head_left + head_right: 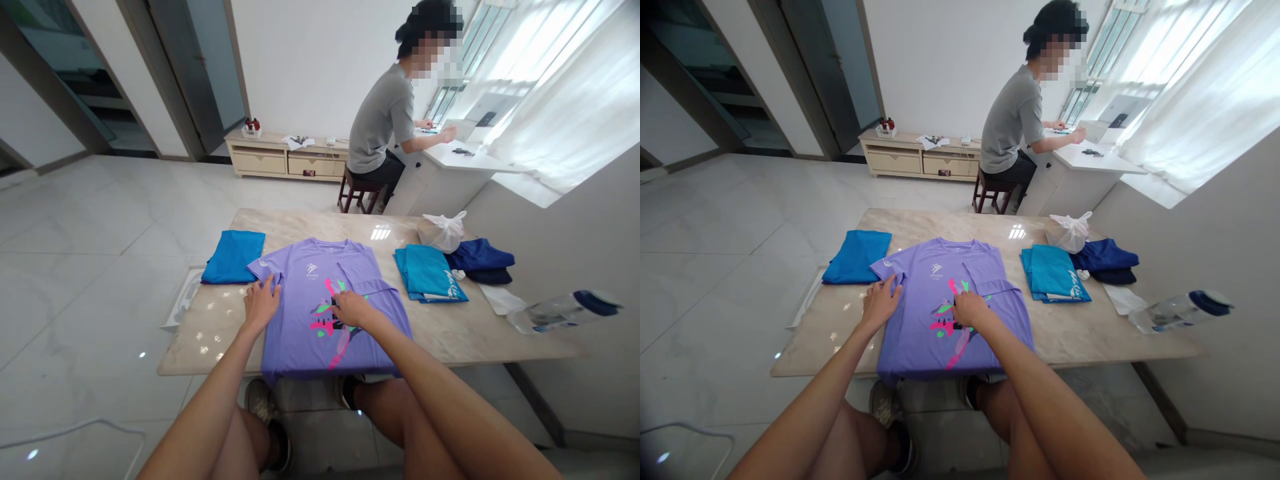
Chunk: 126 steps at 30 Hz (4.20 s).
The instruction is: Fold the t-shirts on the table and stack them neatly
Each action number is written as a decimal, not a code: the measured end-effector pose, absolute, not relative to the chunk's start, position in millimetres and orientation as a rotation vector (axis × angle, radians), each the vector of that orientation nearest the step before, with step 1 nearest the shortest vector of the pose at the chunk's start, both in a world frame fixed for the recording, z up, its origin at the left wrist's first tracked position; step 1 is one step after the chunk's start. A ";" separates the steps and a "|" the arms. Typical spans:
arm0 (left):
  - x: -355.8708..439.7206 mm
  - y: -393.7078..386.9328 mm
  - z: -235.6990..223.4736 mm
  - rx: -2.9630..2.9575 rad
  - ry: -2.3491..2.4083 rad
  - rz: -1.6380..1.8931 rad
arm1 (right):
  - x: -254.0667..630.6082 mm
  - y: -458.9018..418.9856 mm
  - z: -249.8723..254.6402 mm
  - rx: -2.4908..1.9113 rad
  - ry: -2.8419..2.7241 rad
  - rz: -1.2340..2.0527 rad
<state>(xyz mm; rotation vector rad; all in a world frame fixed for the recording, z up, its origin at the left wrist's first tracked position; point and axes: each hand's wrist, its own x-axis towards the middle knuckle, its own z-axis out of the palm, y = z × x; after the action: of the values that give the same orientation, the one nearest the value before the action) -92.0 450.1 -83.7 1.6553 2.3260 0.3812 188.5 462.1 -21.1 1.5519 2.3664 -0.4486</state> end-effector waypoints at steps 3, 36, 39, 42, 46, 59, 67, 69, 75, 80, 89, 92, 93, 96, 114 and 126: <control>-93.3 452.8 -88.4 1.599 2.330 0.423 | 192.1 461.2 -19.8 1.552 2.365 -0.456; -15.9 469.3 -89.5 2.628 1.624 0.160 | 208.5 460.5 -5.3 1.622 2.354 -0.637; -6.5 446.0 -87.9 2.577 1.694 0.060 | 216.5 465.5 -16.5 1.676 2.335 -0.664; -11.3 433.1 -84.8 2.507 1.773 0.030 | 225.0 472.1 -31.6 1.754 2.314 -0.683; -32.2 430.3 -79.9 2.408 1.914 0.063 | 235.9 496.2 -50.1 1.943 2.315 -0.663; -87.6 451.4 -83.4 1.969 2.169 0.366 | 167.2 607.8 -89.8 2.216 2.361 -0.467; -77.5 453.8 -80.1 2.015 2.041 0.411 | 180.7 641.3 -75.0 2.232 2.371 -0.697; -73.2 451.8 -76.4 2.058 2.056 0.316 | 188.4 647.8 -73.5 2.252 2.348 -0.687; -61.9 456.9 -68.1 2.253 2.038 0.101 | 222.5 641.0 -64.1 2.232 2.489 -0.473; -35.7 471.0 -68.2 2.431 1.842 0.149 | 280.6 580.0 -68.7 2.208 2.699 -0.320; -4.0 487.5 -82.7 2.519 1.813 0.131 | 362.0 475.6 -124.7 2.562 2.676 -0.328; -1.5 485.5 -79.5 2.464 1.870 0.227 | 367.0 470.2 -136.2 2.624 2.661 -0.301; -1.0 485.1 -77.3 2.476 1.832 0.244 | 367.3 470.0 -138.7 2.633 2.658 -0.284; 0.2 492.0 -69.3 2.526 1.710 0.260 | 365.9 470.6 -142.6 2.591 2.656 -0.243; -33.8 582.5 -102.7 2.171 2.177 0.159 | 363.2 469.6 -146.7 2.521 2.672 -0.158; -7.6 527.6 -120.6 2.258 2.027 0.206 | 362.8 471.0 -152.6 2.531 2.691 -0.054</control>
<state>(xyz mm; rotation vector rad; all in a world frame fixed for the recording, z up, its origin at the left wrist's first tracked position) -7.6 527.6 -120.6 2.2578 2.0274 0.2059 362.8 471.0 -152.6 2.5315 2.6914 -0.0544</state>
